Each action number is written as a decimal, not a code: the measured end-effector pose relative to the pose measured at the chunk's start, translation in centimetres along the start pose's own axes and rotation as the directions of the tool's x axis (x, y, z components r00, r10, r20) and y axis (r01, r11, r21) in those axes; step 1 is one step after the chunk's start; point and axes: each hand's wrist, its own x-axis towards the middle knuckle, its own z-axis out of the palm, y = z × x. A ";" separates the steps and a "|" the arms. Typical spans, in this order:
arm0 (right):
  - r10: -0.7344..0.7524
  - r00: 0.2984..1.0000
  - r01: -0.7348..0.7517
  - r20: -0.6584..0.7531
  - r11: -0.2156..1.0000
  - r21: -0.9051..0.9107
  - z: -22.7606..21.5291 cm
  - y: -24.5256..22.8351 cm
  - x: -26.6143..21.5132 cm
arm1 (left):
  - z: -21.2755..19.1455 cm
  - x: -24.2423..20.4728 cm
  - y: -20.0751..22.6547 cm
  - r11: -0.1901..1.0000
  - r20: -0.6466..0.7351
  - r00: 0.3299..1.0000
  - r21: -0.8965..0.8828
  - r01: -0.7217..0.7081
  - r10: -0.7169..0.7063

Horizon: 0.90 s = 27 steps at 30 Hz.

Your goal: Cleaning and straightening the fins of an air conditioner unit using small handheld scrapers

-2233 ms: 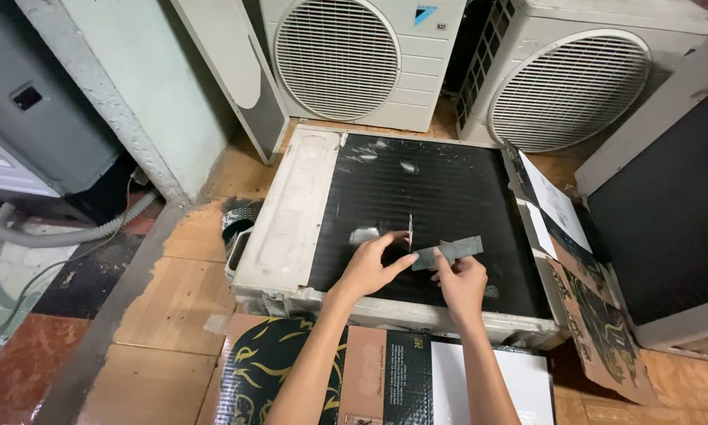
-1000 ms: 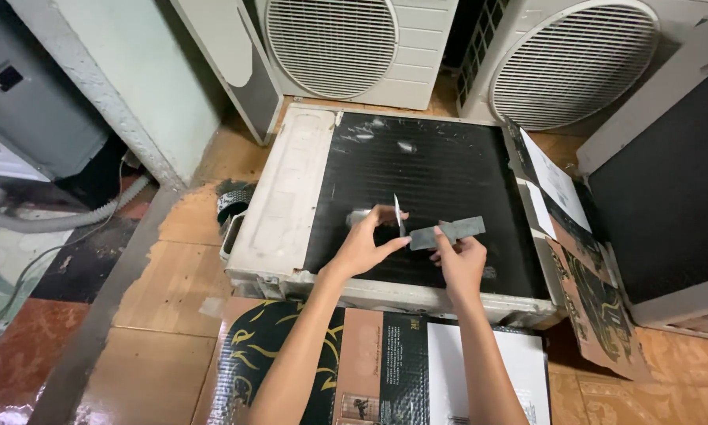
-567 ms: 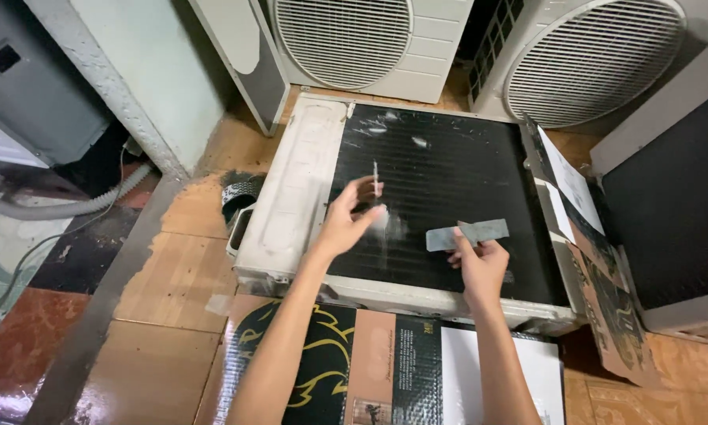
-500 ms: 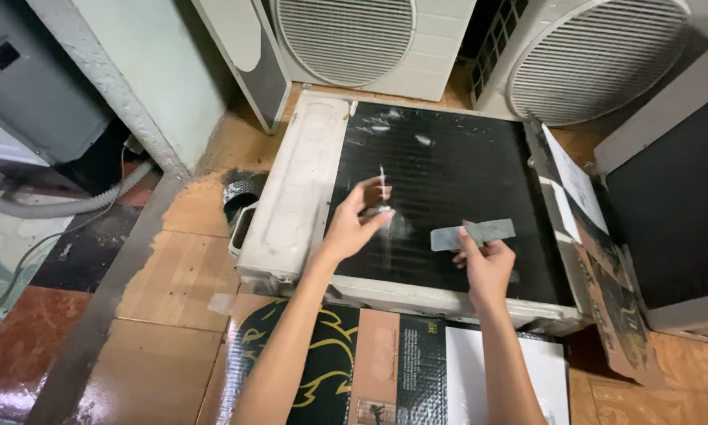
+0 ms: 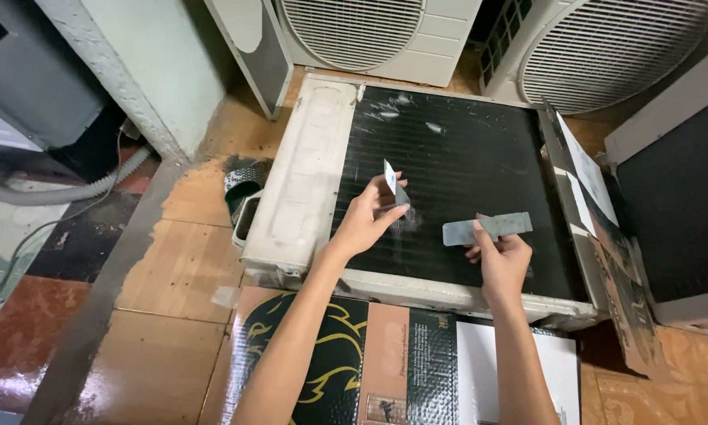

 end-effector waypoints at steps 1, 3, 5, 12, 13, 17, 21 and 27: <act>-0.014 1.000 0.014 0.014 1.000 -0.006 -0.2 0.6 0.3 | -0.1 0.2 -0.3 1.000 0.000 1.000 0.011 -0.001 0.001; -0.014 1.000 0.014 0.014 1.000 -0.013 0.3 -1.6 -0.7 | -0.2 0.4 -0.3 0.999 -0.014 1.000 0.039 -0.016 0.017; -0.017 1.000 0.017 0.014 1.000 -0.018 0.5 -2.5 -1.1 | -0.3 0.6 -0.4 0.997 -0.027 0.999 0.070 -0.035 0.037; 0.006 1.000 -0.006 0.009 1.000 -0.011 -0.2 0.1 0.0 | -0.4 1.3 -1.0 0.993 -0.027 0.998 0.112 -0.047 0.050; 0.018 1.000 -0.018 0.013 1.000 0.001 -0.1 -0.2 0.0 | -0.4 1.5 -1.3 0.992 -0.034 0.998 0.112 -0.055 0.059; 0.018 1.000 -0.018 0.011 1.000 -0.025 0.4 -2.9 -1.4 | -0.5 1.2 -0.7 0.988 -0.046 0.996 0.143 -0.065 0.072; 0.041 0.999 -0.041 0.002 0.999 -0.019 0.3 -2.8 -1.3 | -0.6 1.1 -0.6 0.987 -0.072 0.995 0.147 -0.062 0.073; 0.007 1.000 -0.007 0.006 1.000 -0.020 0.2 -1.7 -0.7 | -1.3 1.2 -0.5 0.990 -0.158 0.984 0.128 -0.059 0.079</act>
